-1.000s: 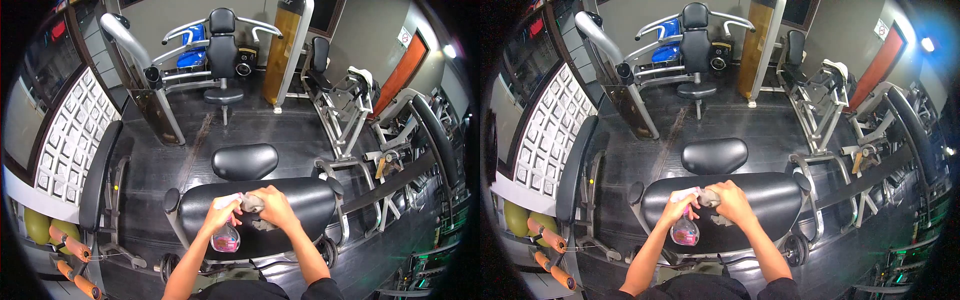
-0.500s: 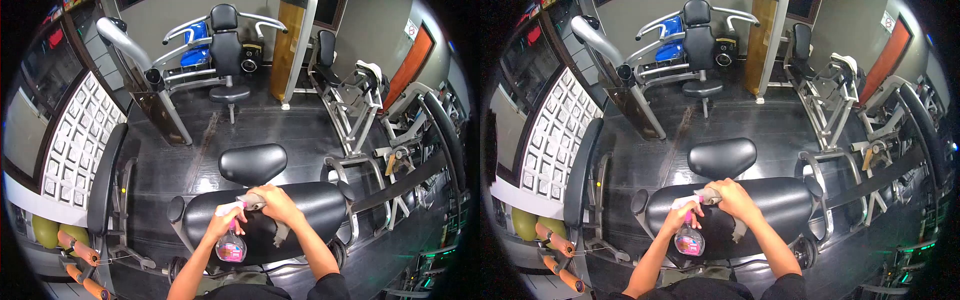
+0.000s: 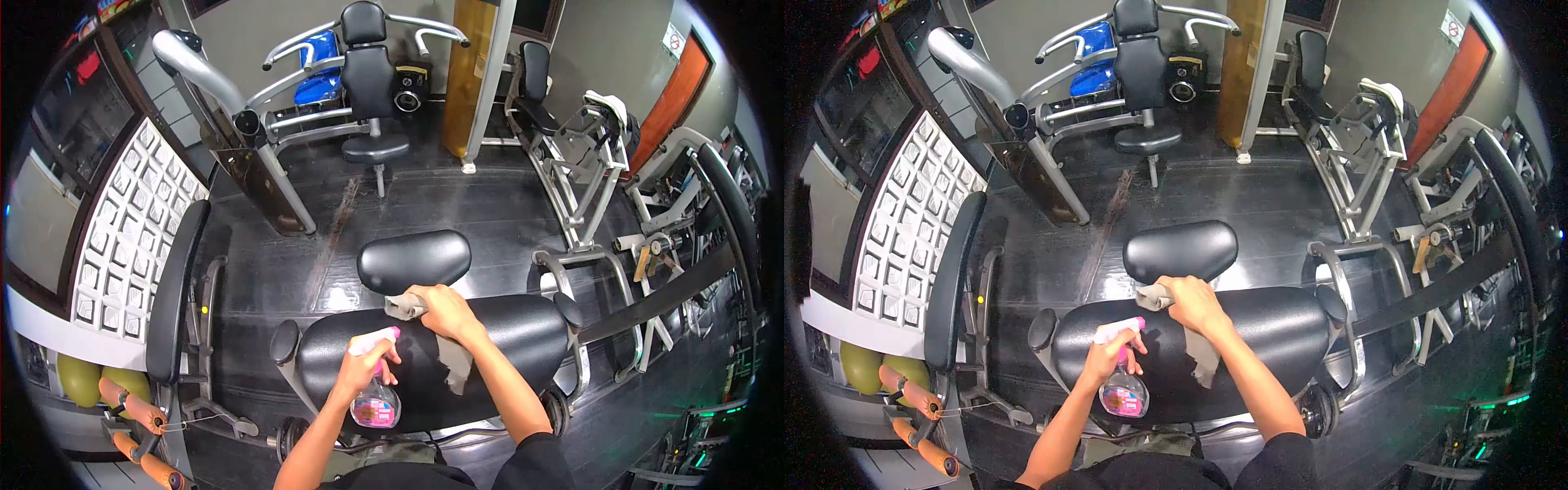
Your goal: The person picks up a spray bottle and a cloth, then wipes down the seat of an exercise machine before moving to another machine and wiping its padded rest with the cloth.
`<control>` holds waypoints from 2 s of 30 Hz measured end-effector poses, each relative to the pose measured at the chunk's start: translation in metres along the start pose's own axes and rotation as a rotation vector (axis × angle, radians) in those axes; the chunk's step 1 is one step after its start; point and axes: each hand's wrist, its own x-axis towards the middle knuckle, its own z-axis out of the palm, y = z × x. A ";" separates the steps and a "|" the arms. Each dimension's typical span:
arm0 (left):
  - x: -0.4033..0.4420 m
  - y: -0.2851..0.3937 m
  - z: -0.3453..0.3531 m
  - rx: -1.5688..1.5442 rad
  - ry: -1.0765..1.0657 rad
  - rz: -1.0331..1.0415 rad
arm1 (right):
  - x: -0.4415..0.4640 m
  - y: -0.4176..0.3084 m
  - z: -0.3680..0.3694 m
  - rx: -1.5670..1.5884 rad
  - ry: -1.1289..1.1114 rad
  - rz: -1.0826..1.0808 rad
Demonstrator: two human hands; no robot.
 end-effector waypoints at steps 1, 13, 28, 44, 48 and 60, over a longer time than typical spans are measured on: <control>0.001 -0.005 -0.003 0.028 -0.013 0.008 | -0.004 -0.002 -0.008 0.126 -0.049 -0.040; -0.001 0.002 0.002 -0.005 0.021 0.018 | -0.045 0.000 -0.029 -0.084 0.140 0.141; 0.007 -0.007 -0.001 0.023 -0.013 0.035 | -0.086 -0.012 -0.035 -0.016 0.294 0.196; 0.011 -0.006 0.002 -0.040 -0.014 0.069 | -0.108 -0.009 -0.036 -0.015 0.364 0.236; 0.014 -0.006 0.000 -0.021 -0.039 0.071 | -0.113 -0.037 -0.017 0.007 0.392 0.096; 0.013 -0.009 0.004 0.055 -0.123 0.193 | -0.157 -0.042 0.010 0.351 0.755 0.307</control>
